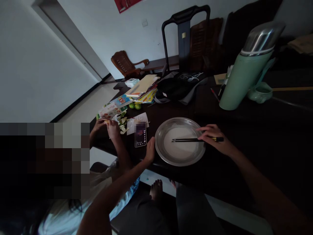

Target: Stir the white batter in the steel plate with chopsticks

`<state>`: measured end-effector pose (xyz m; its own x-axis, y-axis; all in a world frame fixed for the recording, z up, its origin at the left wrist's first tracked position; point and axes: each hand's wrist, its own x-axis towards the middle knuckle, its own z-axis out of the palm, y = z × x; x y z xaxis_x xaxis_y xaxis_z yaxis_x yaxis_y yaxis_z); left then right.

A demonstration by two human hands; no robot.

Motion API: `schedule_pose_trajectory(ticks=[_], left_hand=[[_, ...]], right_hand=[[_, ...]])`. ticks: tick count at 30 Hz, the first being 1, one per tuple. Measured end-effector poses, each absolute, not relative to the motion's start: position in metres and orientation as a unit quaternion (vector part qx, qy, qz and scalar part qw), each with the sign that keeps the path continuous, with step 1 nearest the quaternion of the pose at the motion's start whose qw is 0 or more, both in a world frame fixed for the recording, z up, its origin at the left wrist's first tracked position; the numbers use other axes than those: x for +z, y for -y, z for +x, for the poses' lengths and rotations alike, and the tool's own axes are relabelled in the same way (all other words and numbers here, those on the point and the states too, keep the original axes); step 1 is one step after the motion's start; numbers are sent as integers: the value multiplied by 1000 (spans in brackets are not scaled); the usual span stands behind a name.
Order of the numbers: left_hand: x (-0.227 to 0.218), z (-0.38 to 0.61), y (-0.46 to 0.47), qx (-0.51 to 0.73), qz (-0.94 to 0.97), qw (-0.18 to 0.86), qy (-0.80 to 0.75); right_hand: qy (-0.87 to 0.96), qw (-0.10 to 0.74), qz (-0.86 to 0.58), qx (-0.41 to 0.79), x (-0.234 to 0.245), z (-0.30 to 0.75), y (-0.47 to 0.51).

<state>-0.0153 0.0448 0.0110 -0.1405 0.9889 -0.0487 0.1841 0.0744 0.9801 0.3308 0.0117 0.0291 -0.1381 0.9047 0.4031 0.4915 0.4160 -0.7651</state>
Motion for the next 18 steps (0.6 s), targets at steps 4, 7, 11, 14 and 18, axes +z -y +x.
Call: schedule_pose_trajectory(ticks=[4, 7, 11, 14, 18], left_hand=[[11, -18, -45, 474, 500, 433, -581], [12, -20, -43, 475, 512, 425, -575], [9, -23, -42, 473, 522, 421, -572], [8, -24, -42, 474, 522, 424, -568], [11, -23, -41, 471, 498, 430, -587]], right_hand=[[671, 485, -523, 203, 31, 339, -14], [670, 494, -508, 221, 32, 340, -13], [717, 439, -491, 231, 28, 326, -13], [707, 445, -512, 202, 27, 325, -13], [658, 495, -531, 203, 33, 333, -12]])
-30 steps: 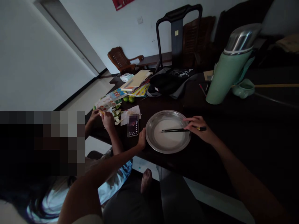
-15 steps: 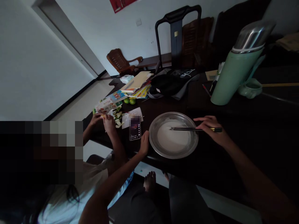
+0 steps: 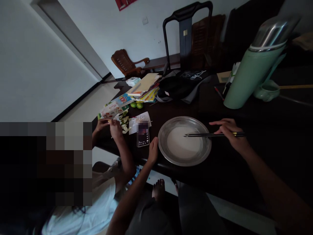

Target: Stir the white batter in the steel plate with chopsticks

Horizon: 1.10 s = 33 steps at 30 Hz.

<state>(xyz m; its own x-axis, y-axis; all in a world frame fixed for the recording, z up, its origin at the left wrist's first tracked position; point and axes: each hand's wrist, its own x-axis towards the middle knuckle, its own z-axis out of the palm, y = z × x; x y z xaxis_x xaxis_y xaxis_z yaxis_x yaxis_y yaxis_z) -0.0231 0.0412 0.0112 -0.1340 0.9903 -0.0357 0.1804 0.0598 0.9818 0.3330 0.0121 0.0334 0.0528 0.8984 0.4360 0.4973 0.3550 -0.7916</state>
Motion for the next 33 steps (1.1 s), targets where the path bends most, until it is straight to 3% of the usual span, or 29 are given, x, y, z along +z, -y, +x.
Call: schedule_pose_trajectory(ticks=[7, 14, 19, 25, 33], left_hand=[[18, -17, -40, 457, 486, 437, -604], [23, -16, -40, 453, 495, 439, -597], [22, -17, -42, 458, 484, 440, -603], [15, -19, -41, 464, 499, 436, -589], [14, -22, -42, 456, 508, 444, -581]], right_hand=[[699, 448, -512, 221, 31, 327, -12], [652, 515, -513, 218, 33, 340, -13], [706, 444, -504, 223, 30, 329, -15], [648, 501, -534, 208, 30, 342, -13], [703, 433, -517, 228, 28, 330, -16]])
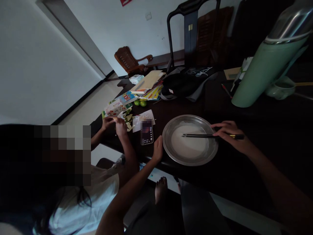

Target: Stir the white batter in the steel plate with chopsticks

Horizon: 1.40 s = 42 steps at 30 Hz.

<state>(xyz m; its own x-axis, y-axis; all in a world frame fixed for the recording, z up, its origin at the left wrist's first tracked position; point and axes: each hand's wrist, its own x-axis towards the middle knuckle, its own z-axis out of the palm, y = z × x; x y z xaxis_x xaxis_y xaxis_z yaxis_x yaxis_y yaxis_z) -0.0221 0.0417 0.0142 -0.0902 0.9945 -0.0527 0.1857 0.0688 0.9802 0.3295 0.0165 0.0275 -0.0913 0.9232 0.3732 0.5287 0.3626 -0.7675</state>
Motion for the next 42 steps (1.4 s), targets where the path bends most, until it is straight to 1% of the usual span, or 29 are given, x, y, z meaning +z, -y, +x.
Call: schedule_pose_trajectory(ticks=[3, 5, 8, 11, 14, 17, 20, 23, 25, 29, 32, 35, 40, 42], left_hand=[[14, -23, -43, 456, 514, 445, -575], [14, -23, -44, 454, 513, 443, -578], [14, -23, -44, 451, 504, 439, -591], [13, -23, -44, 449, 499, 438, -598], [13, -23, -44, 448, 498, 441, -597], [14, -22, -44, 447, 500, 444, -594], [15, -22, -43, 447, 499, 442, -596], [16, -22, -43, 447, 501, 441, -596], [16, -22, -43, 446, 500, 443, -596], [14, -22, -43, 444, 496, 450, -595], [11, -23, -44, 451, 504, 449, -584], [10, -23, -44, 455, 512, 445, -576], [10, -23, -45, 461, 517, 436, -575], [10, -23, -45, 460, 518, 435, -575]], right_hand=[[669, 475, -529, 214, 29, 339, -16], [664, 488, -520, 225, 28, 342, -15], [692, 459, -502, 241, 26, 335, -16], [711, 432, -505, 228, 25, 330, -19], [680, 466, -526, 210, 28, 335, -19], [653, 495, -526, 229, 30, 339, -17], [674, 465, -510, 264, 28, 332, -16], [706, 425, -502, 262, 25, 327, -17], [699, 437, -511, 243, 26, 330, -17], [659, 491, -524, 224, 28, 340, -16], [683, 457, -516, 242, 27, 336, -17], [712, 420, -512, 231, 25, 331, -19], [667, 479, -529, 215, 29, 341, -17], [673, 476, -514, 236, 29, 340, -15]])
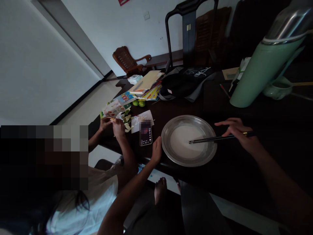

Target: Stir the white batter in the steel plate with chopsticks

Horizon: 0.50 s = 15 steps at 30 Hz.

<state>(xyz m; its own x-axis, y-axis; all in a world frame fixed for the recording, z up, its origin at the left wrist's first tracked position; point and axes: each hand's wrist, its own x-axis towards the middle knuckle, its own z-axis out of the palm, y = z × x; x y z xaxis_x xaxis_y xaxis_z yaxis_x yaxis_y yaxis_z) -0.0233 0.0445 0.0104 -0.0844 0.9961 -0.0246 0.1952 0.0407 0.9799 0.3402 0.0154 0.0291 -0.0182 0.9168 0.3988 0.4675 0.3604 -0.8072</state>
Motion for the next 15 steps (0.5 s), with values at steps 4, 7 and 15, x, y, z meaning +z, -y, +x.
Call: schedule_pose_trajectory(ticks=[4, 7, 15], left_hand=[[11, -23, -45, 453, 518, 438, -579], [11, -23, -45, 454, 507, 437, -589], [9, -24, -44, 453, 514, 444, -578]], right_hand=[[720, 418, -495, 251, 26, 331, -17], [705, 432, -517, 221, 26, 334, -19], [715, 427, -495, 245, 26, 331, -16]])
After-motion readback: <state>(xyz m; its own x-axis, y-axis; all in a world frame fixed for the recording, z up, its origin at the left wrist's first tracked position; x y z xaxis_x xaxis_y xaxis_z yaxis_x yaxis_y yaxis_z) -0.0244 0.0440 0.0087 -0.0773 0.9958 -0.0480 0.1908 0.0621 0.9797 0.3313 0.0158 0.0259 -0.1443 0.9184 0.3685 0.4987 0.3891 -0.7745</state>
